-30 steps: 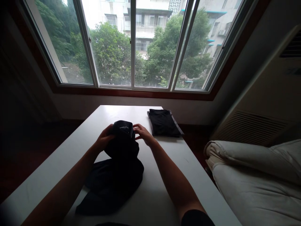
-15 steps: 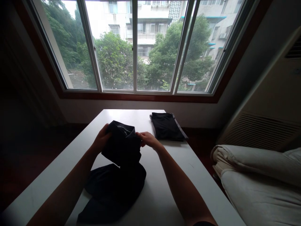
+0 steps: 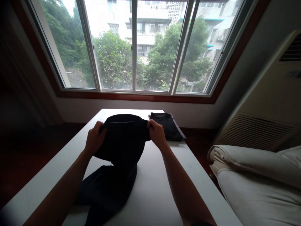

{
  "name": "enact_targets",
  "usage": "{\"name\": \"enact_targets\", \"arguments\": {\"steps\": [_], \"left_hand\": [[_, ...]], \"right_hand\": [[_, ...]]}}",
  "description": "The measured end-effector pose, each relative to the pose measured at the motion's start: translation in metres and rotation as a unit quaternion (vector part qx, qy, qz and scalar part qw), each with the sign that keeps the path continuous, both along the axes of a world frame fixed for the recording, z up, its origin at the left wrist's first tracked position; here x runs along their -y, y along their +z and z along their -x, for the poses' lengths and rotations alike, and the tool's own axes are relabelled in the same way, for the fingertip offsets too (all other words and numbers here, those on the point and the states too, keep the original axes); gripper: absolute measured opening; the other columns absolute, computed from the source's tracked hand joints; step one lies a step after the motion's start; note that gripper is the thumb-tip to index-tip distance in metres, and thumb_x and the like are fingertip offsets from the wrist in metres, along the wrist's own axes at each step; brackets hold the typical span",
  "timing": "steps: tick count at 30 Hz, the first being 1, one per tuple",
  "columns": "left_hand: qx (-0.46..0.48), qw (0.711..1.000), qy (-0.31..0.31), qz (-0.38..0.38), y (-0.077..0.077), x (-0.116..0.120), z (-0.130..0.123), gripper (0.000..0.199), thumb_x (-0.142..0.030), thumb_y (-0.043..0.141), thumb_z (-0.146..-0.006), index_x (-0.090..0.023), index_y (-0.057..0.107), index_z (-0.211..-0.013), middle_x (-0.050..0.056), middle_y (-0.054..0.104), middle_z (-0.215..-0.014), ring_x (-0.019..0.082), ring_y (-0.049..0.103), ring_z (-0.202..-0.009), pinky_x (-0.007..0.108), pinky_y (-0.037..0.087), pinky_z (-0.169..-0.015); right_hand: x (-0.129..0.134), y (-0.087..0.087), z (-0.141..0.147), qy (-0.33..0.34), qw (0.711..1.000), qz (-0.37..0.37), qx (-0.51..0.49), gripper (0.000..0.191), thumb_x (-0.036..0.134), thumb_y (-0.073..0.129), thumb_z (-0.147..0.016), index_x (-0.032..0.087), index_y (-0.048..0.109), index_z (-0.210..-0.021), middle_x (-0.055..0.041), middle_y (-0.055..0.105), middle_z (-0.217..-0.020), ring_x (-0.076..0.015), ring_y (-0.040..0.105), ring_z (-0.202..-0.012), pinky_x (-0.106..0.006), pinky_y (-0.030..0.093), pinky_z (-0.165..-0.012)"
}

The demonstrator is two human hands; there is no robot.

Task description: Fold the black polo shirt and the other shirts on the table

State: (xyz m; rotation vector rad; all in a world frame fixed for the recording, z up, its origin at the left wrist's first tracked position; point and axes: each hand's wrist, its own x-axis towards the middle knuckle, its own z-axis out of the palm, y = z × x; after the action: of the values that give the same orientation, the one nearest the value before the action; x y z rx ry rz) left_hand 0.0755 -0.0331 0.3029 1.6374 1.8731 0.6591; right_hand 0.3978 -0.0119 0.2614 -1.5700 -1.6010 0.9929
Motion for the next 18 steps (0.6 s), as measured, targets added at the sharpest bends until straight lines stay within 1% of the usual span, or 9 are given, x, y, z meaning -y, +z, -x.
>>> {"name": "enact_targets", "arguments": {"steps": [2, 4, 6, 8, 11, 13, 15, 17, 18], "left_hand": [[-0.03, 0.999, -0.012, -0.003, -0.001, 0.002, -0.001, 0.01, -0.035, 0.058, -0.095, -0.026, 0.053, -0.092, -0.003, 0.057, -0.068, 0.02, 0.054, -0.063, 0.03, 0.033, -0.062], [-0.029, 0.999, -0.027, 0.008, -0.001, 0.003, -0.002, 0.012, -0.036, 0.057, -0.096, -0.027, 0.054, -0.09, -0.003, 0.056, -0.066, 0.021, 0.054, -0.061, 0.03, 0.032, -0.062], [-0.012, 0.999, -0.041, 0.025, 0.0, 0.002, -0.002, 0.017, -0.038, 0.056, -0.097, -0.026, 0.053, -0.086, -0.003, 0.055, -0.064, 0.019, 0.053, -0.06, 0.03, 0.032, -0.061], [0.009, 0.999, -0.04, 0.035, 0.001, 0.001, -0.002, 0.022, -0.04, 0.055, -0.097, -0.025, 0.051, -0.081, -0.004, 0.054, -0.063, 0.018, 0.051, -0.059, 0.029, 0.033, -0.06], [0.041, 0.998, -0.033, 0.036, 0.003, 0.001, -0.004, 0.026, -0.04, 0.055, -0.096, -0.024, 0.049, -0.076, -0.005, 0.051, -0.061, 0.016, 0.048, -0.058, 0.028, 0.033, -0.059], [0.051, 0.997, -0.043, 0.038, 0.003, 0.001, -0.006, 0.027, -0.039, 0.055, -0.096, -0.024, 0.049, -0.075, -0.005, 0.05, -0.06, 0.016, 0.047, -0.057, 0.028, 0.033, -0.058], [0.053, 0.996, -0.056, 0.047, 0.003, 0.002, -0.008, 0.026, -0.038, 0.055, -0.096, -0.024, 0.049, -0.075, -0.005, 0.051, -0.06, 0.016, 0.048, -0.057, 0.028, 0.033, -0.058], [0.049, 0.995, -0.061, 0.055, 0.003, 0.002, -0.009, 0.025, -0.038, 0.055, -0.096, -0.024, 0.051, -0.076, -0.004, 0.053, -0.061, 0.016, 0.048, -0.057, 0.029, 0.033, -0.058], [0.047, 0.996, -0.058, 0.056, 0.002, 0.002, -0.008, 0.024, -0.038, 0.055, -0.096, -0.024, 0.051, -0.076, -0.004, 0.054, -0.062, 0.016, 0.049, -0.058, 0.029, 0.034, -0.058]], "right_hand": [[-0.001, -0.001, 0.001, -0.035, 0.999, -0.024, 0.033, 0.013, 0.013, 0.043, -0.077, 0.024, 0.05, -0.074, 0.0013, 0.049, -0.066, -0.017, 0.045, -0.063, -0.029, 0.034, -0.064], [-0.003, -0.003, -0.001, -0.028, 0.997, -0.045, 0.057, 0.015, 0.012, 0.042, -0.078, 0.024, 0.049, -0.075, -0.0006, 0.054, -0.072, -0.0185, 0.05, -0.07, -0.03, 0.037, -0.07], [-0.004, -0.004, -0.004, -0.011, 0.996, -0.051, 0.066, 0.015, 0.011, 0.042, -0.079, 0.024, 0.05, -0.075, -0.0029, 0.06, -0.08, -0.0198, 0.055, -0.077, -0.031, 0.04, -0.076], [-0.005, -0.006, -0.007, -0.016, 0.997, -0.035, 0.062, 0.014, 0.012, 0.045, -0.08, 0.024, 0.052, -0.076, -0.0041, 0.064, -0.085, -0.0205, 0.057, -0.08, -0.031, 0.043, -0.079], [-0.005, -0.009, -0.006, -0.015, 0.999, 0.021, 0.036, 0.013, 0.014, 0.051, -0.082, 0.024, 0.058, -0.084, -0.0035, 0.069, -0.085, -0.0209, 0.061, -0.08, -0.032, 0.045, -0.079], [-0.005, -0.013, -0.003, 0.014, 0.998, 0.06, 0.002, 0.017, 0.015, 0.055, -0.081, 0.024, 0.062, -0.093, -0.0032, 0.072, -0.089, -0.0219, 0.064, -0.083, -0.034, 0.047, -0.081], [-0.003, -0.019, -0.001, 0.054, 0.994, 0.09, -0.035, 0.023, 0.016, 0.059, -0.08, 0.024, 0.066, -0.1, -0.0041, 0.073, -0.096, -0.0234, 0.066, -0.09, -0.035, 0.049, -0.085], [-0.002, -0.025, -0.002, 0.12, 0.982, 0.127, -0.065, 0.026, 0.019, 0.064, -0.08, 0.024, 0.07, -0.105, -0.0054, 0.074, -0.104, -0.0251, 0.067, -0.098, -0.036, 0.05, -0.087], [-0.001, -0.027, -0.005, 0.161, 0.972, 0.155, -0.076, 0.029, 0.022, 0.068, -0.08, 0.025, 0.071, -0.108, -0.006, 0.074, -0.107, -0.0259, 0.067, -0.101, -0.036, 0.051, -0.087]]}}
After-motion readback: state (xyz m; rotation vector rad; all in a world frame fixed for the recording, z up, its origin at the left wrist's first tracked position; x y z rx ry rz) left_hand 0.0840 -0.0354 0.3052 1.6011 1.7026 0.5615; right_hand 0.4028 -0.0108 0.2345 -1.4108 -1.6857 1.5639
